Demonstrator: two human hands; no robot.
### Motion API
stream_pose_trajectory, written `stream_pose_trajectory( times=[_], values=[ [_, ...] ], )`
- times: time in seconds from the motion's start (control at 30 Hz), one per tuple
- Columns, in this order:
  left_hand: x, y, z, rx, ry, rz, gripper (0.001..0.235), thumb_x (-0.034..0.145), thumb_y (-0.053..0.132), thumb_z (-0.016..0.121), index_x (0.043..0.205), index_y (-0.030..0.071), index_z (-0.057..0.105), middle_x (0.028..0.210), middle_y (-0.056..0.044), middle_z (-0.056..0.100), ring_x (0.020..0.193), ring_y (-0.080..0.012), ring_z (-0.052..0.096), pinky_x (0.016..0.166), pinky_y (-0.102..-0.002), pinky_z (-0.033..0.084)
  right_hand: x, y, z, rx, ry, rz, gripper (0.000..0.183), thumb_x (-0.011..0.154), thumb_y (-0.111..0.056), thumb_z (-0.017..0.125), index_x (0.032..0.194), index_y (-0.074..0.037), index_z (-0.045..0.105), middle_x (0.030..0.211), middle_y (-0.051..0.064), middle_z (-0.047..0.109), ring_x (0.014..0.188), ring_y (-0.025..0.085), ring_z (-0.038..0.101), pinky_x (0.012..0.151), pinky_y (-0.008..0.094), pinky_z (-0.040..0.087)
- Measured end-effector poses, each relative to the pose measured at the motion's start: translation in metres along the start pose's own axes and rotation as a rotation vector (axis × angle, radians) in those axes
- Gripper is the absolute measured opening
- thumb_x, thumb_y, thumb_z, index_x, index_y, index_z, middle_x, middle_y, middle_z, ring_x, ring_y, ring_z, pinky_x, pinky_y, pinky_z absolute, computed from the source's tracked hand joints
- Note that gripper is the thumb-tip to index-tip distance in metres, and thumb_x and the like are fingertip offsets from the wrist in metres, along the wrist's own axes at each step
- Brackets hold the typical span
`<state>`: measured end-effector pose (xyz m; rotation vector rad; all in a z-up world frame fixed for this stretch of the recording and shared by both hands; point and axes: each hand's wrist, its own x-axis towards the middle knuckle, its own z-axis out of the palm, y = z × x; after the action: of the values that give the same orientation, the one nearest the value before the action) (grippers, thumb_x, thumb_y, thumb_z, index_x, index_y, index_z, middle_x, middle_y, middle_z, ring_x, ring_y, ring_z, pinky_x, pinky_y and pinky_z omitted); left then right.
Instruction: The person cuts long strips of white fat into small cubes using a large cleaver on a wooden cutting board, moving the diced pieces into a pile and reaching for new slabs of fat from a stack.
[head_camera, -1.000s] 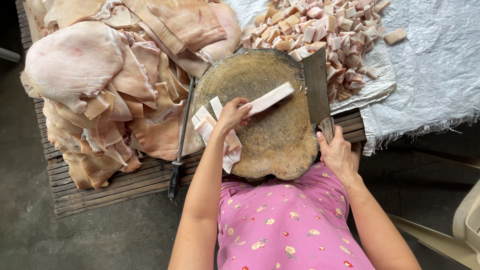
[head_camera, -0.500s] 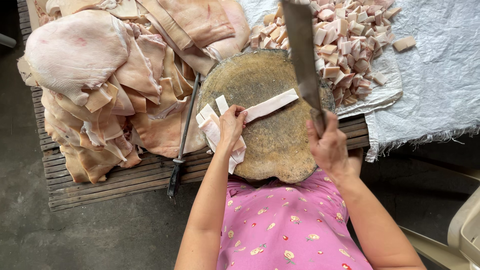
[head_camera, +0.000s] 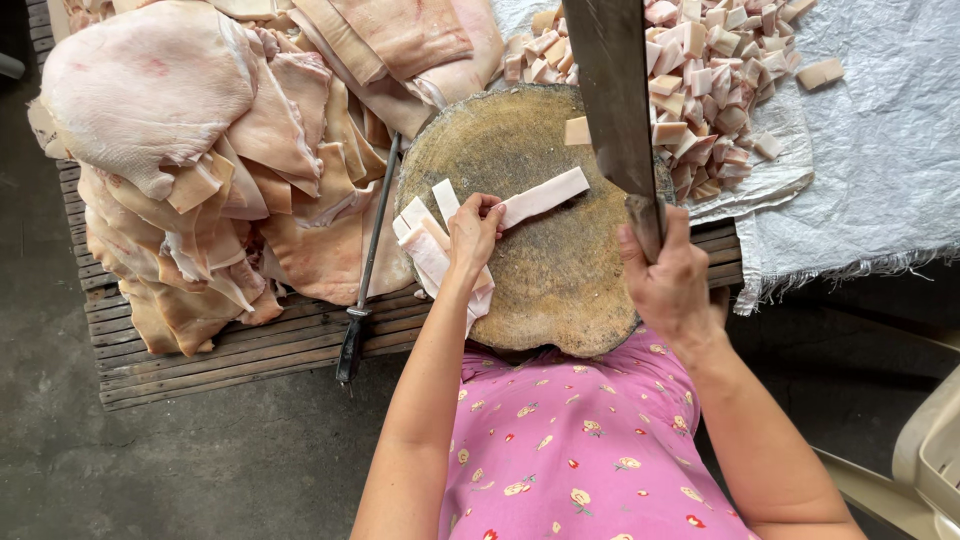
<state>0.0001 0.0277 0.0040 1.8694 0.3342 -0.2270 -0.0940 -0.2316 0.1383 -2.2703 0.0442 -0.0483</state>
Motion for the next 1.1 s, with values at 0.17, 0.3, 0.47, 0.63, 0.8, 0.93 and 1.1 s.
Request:
stream_pose_trajectory(
  times=[0.17, 0.3, 0.47, 0.63, 0.8, 0.93, 1.1],
  values=[
    [-0.005, 0.002, -0.004, 0.039, 0.003, -0.027, 0.020, 0.096, 0.015, 0.070, 0.109, 0.000, 0.072, 0.082, -0.008, 0.075, 0.065, -0.0129, 0.069, 0.060, -0.028, 0.058, 0.010, 0.018, 0.048, -0.378, -0.195, 0.066, 0.036, 0.107, -0.034, 0.060, 0.112, 0.000, 0.048, 0.069, 0.024, 0.066, 0.064, 0.042, 0.068, 0.061, 0.052, 0.056],
    [-0.008, 0.003, -0.004, 0.018, -0.012, -0.025, 0.020, 0.095, 0.014, 0.069, 0.108, 0.000, 0.071, 0.083, -0.007, 0.075, 0.066, -0.0120, 0.069, 0.060, -0.028, 0.059, 0.010, 0.018, 0.030, -0.191, -0.252, 0.214, 0.035, 0.106, -0.036, 0.058, 0.110, -0.002, 0.052, 0.066, 0.020, 0.065, 0.062, 0.036, 0.068, 0.061, 0.051, 0.056],
    [-0.006, 0.002, 0.007, -0.004, -0.019, -0.009, 0.018, 0.096, 0.014, 0.068, 0.108, 0.000, 0.071, 0.084, -0.007, 0.074, 0.068, -0.0112, 0.069, 0.061, -0.027, 0.060, 0.003, -0.007, 0.001, -0.030, -0.097, 0.126, 0.041, 0.103, -0.039, 0.055, 0.119, -0.002, 0.050, 0.064, 0.015, 0.067, 0.054, 0.030, 0.071, 0.051, 0.045, 0.058],
    [-0.002, 0.008, 0.011, -0.034, -0.004, -0.018, 0.019, 0.095, 0.013, 0.068, 0.108, 0.000, 0.070, 0.085, -0.007, 0.074, 0.068, -0.0107, 0.068, 0.061, -0.027, 0.059, 0.005, 0.003, 0.035, -0.085, -0.156, 0.161, 0.042, 0.109, -0.040, 0.051, 0.121, 0.000, 0.047, 0.066, 0.018, 0.064, 0.055, 0.033, 0.068, 0.053, 0.045, 0.056],
    [-0.007, 0.008, 0.008, 0.047, 0.003, 0.021, 0.017, 0.095, 0.014, 0.069, 0.106, 0.000, 0.071, 0.081, -0.008, 0.075, 0.066, -0.0122, 0.068, 0.060, -0.028, 0.056, 0.006, 0.022, 0.049, -0.197, -0.254, 0.152, 0.042, 0.107, -0.040, 0.056, 0.117, 0.001, 0.051, 0.068, 0.021, 0.068, 0.062, 0.037, 0.070, 0.056, 0.047, 0.056],
    [-0.001, 0.010, 0.014, -0.018, -0.011, -0.013, 0.017, 0.095, 0.014, 0.069, 0.105, 0.000, 0.071, 0.081, -0.007, 0.075, 0.067, -0.0118, 0.069, 0.060, -0.028, 0.058, 0.009, 0.007, 0.020, -0.082, -0.231, 0.243, 0.040, 0.103, -0.041, 0.058, 0.114, -0.003, 0.056, 0.062, 0.016, 0.067, 0.054, 0.030, 0.070, 0.050, 0.045, 0.053],
    [0.001, 0.011, 0.026, -0.006, -0.012, 0.011, 0.016, 0.095, 0.012, 0.068, 0.105, 0.000, 0.070, 0.082, -0.007, 0.074, 0.068, -0.0115, 0.069, 0.061, -0.028, 0.057, 0.000, -0.007, 0.011, 0.034, -0.011, -0.003, 0.039, 0.108, -0.036, 0.056, 0.120, 0.000, 0.049, 0.064, 0.014, 0.065, 0.053, 0.026, 0.069, 0.049, 0.041, 0.056]
  ],
)
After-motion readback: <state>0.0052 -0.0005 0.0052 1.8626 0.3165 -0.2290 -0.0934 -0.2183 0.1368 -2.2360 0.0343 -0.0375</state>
